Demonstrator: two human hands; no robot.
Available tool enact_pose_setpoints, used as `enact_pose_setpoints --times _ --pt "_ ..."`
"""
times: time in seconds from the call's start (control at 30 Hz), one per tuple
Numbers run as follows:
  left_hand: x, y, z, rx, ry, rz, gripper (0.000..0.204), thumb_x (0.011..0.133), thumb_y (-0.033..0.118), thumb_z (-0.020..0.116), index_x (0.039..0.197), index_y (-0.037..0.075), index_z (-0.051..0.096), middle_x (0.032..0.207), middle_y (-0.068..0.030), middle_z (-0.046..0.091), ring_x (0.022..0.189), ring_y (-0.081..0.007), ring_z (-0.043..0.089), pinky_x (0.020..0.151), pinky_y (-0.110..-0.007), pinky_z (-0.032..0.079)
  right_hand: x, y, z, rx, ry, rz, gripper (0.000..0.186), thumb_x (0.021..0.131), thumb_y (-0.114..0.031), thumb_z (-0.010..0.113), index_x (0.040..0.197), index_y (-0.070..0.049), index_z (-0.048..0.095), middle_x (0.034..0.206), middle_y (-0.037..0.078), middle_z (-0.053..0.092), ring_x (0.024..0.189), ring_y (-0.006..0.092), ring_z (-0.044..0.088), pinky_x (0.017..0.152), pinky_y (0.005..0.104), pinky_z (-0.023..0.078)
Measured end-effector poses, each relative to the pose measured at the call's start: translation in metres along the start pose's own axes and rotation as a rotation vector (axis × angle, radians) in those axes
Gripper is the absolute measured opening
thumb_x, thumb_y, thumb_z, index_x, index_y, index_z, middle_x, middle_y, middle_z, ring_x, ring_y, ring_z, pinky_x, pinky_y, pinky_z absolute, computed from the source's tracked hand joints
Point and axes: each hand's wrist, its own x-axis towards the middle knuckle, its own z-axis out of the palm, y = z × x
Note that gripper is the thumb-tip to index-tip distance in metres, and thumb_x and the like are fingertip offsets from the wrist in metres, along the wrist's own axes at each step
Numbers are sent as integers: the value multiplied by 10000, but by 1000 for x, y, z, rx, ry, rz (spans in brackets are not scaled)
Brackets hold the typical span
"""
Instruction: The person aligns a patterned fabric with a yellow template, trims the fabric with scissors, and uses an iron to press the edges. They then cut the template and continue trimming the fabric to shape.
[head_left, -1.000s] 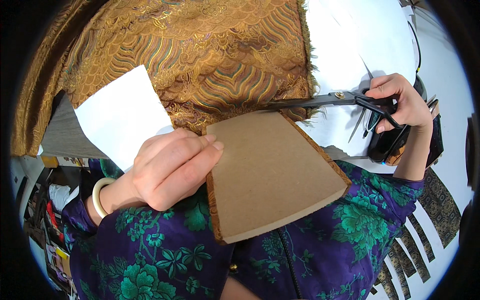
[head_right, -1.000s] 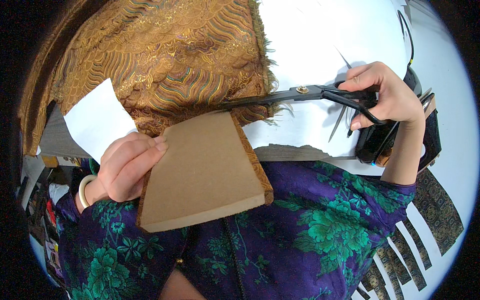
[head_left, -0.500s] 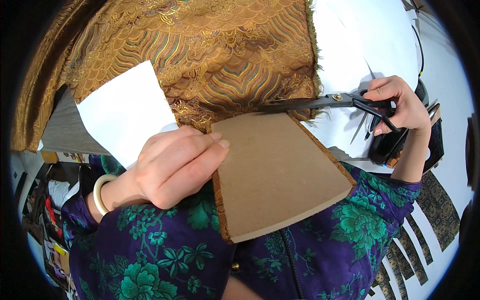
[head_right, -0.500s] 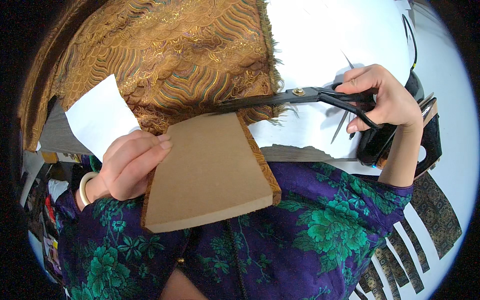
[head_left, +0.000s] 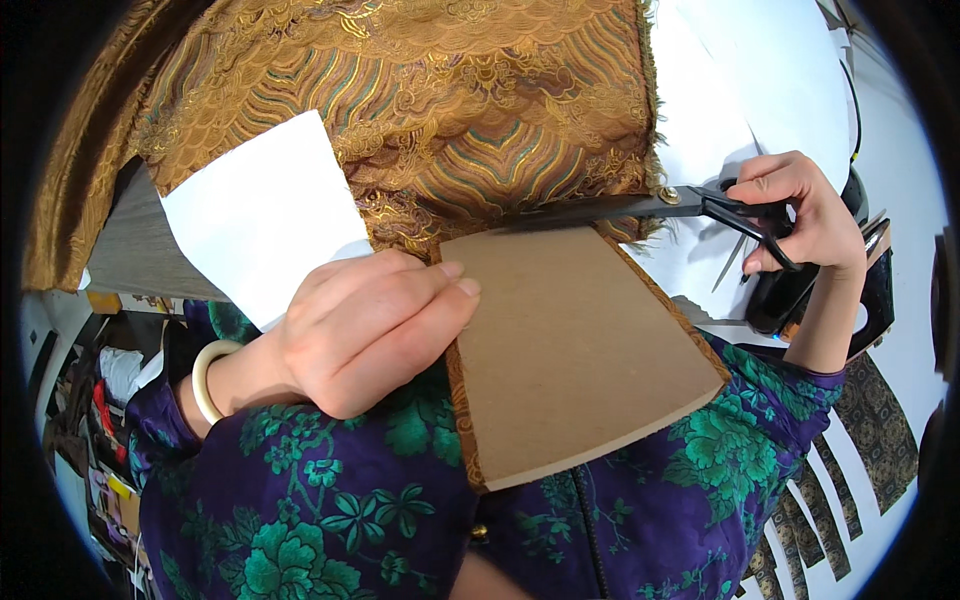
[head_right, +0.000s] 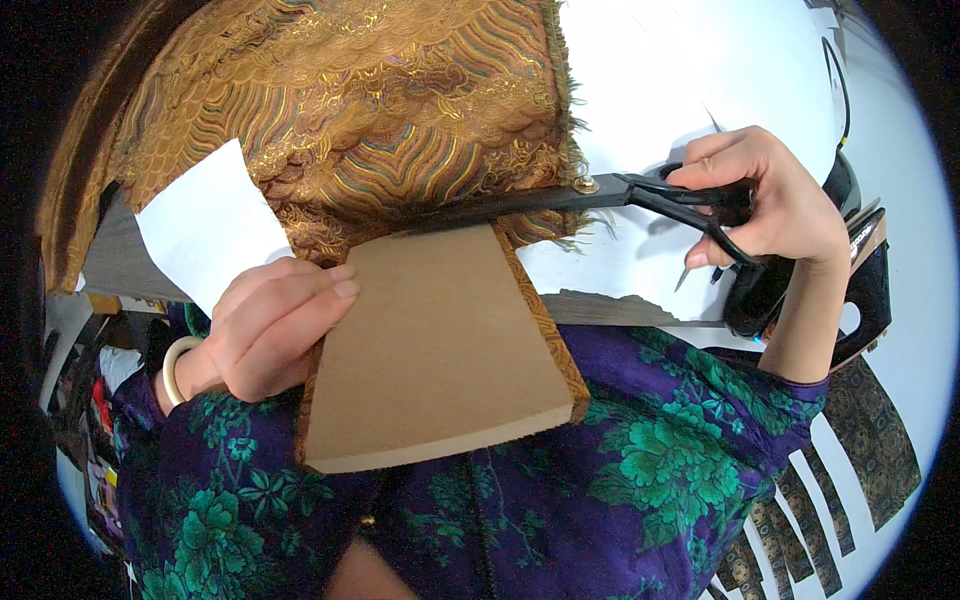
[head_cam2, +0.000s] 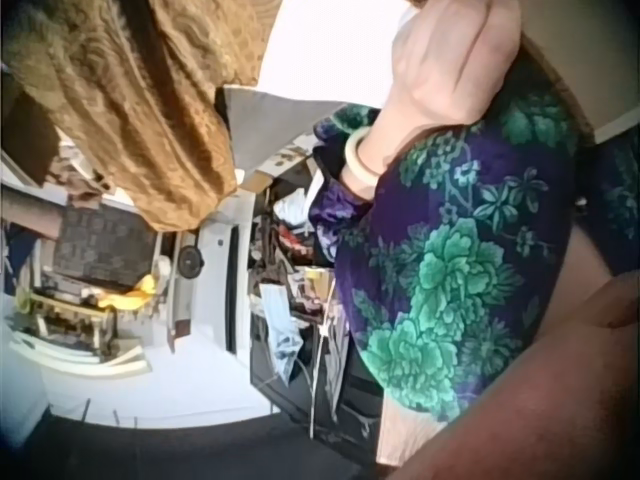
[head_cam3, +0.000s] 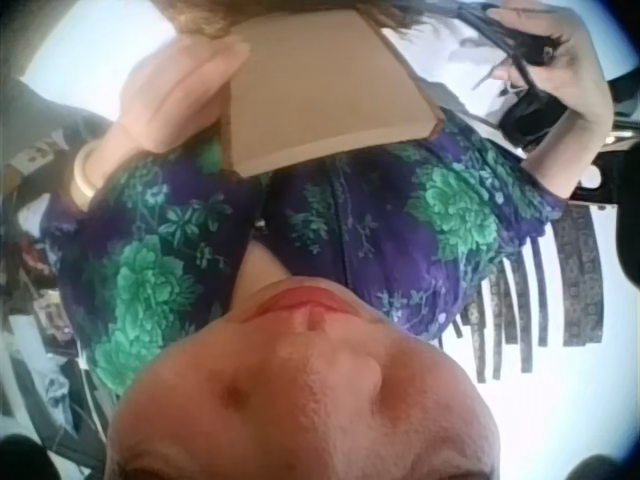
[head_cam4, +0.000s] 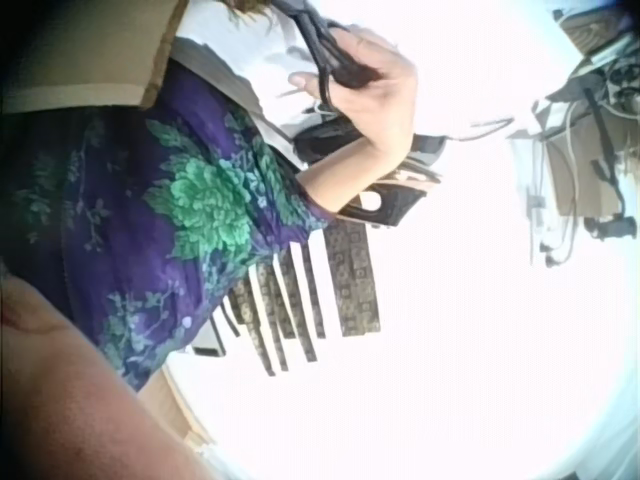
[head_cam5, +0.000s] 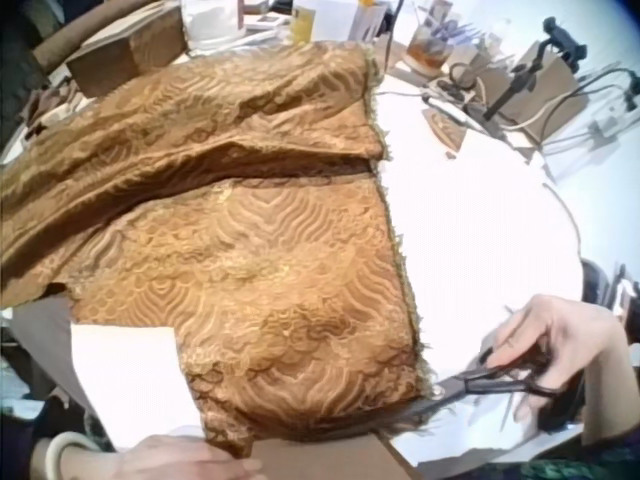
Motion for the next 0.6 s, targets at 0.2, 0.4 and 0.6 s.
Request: enact_pose_setpoints --times 0.2,0.4,0.6 --pt "0 -4 4 -3 18 5 403 613 39 708 979 -124 663 884 -223 673 652 -260 647 540 -300 550 12 -7 9 -34 15 1 526 591 -160 942 1024 56 735 706 6 550 603 77 471 493 254 317" --pt "-5 -4 3 64 29 21 393 619 42 709 979 -111 676 899 -219 690 598 -188 627 499 -249 504 16 -7 7 -68 -20 -9 526 575 -130 938 1014 65 724 715 23 576 630 99 501 517 266 356" --pt "-5 1 -7 16 -84 -57 431 619 -18 765 1039 -88 700 1008 -229 725 696 -223 685 622 -275 511 26 -17 19 -32 20 -56 572 544 -182 939 1009 70 720 730 42 593 631 125 522 533 265 398"
